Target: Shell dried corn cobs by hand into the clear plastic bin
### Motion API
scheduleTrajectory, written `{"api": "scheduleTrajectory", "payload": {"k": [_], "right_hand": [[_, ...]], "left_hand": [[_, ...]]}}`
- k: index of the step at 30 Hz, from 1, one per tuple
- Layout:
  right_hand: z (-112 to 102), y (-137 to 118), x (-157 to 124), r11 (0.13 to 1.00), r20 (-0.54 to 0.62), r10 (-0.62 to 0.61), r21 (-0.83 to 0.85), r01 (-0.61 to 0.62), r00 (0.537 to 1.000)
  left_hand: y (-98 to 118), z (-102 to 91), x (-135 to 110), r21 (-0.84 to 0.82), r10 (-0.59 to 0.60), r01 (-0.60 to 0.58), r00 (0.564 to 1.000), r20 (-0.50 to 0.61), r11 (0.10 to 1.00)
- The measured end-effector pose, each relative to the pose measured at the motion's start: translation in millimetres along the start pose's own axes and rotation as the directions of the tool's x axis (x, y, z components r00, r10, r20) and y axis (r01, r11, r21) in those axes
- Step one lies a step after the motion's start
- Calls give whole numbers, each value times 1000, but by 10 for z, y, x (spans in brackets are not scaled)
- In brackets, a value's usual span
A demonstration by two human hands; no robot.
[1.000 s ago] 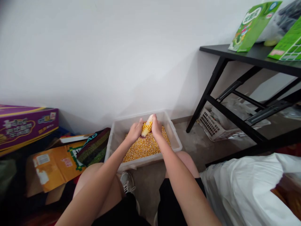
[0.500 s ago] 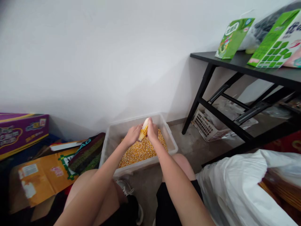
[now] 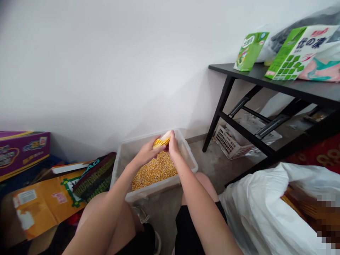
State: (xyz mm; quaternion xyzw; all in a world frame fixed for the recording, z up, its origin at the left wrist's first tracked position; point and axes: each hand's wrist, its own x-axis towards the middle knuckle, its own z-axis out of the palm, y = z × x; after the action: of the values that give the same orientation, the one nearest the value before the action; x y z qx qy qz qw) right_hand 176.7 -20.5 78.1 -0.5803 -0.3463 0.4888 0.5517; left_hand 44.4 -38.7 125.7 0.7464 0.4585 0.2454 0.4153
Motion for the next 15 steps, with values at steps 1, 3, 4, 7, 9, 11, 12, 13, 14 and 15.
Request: {"api": "scheduleTrajectory", "payload": {"k": [1, 3, 4, 7, 9, 11, 12, 13, 14, 15], "right_hand": [[-10, -26, -6, 995, 23, 44, 88, -46, 999], [-43, -85, -25, 962, 49, 112, 245, -121, 992], [-66, -116, -39, 955, 42, 108, 272, -116, 993], [-147, -206, -100, 968, 34, 39, 248, -46, 999], [-190, -249, -151, 983, 91, -26, 183, 9, 996], [-212, -270, -196, 994, 205, -56, 104, 35, 977], [-215, -271, -214, 997, 267, -50, 67, 34, 962], [-213, -268, -226, 999, 315, -34, 33, 25, 948], [-208, -263, -235, 1000, 348, -13, 4, 13, 937], [-202, -258, -240, 1000, 364, 5, -21, 3, 931]], "left_hand": [[9, -23, 0, 37, 42, -41, 998, -36, 998], [24, -91, 2, 69, 97, -92, 993, -70, 993], [31, -133, 2, 65, 104, -99, 992, -69, 993], [46, -268, -1, 11, 100, -99, 995, -17, 995], [44, -346, -1, -31, 87, -87, 996, 15, 996], [30, -401, 10, -61, 75, -74, 997, 12, 995], [21, -419, 21, -71, 71, -72, 997, -10, 995], [10, -432, 35, -77, 68, -71, 997, -42, 994], [0, -440, 54, -78, 67, -74, 994, -82, 994], [-9, -446, 77, -75, 68, -77, 991, -118, 994]]}}
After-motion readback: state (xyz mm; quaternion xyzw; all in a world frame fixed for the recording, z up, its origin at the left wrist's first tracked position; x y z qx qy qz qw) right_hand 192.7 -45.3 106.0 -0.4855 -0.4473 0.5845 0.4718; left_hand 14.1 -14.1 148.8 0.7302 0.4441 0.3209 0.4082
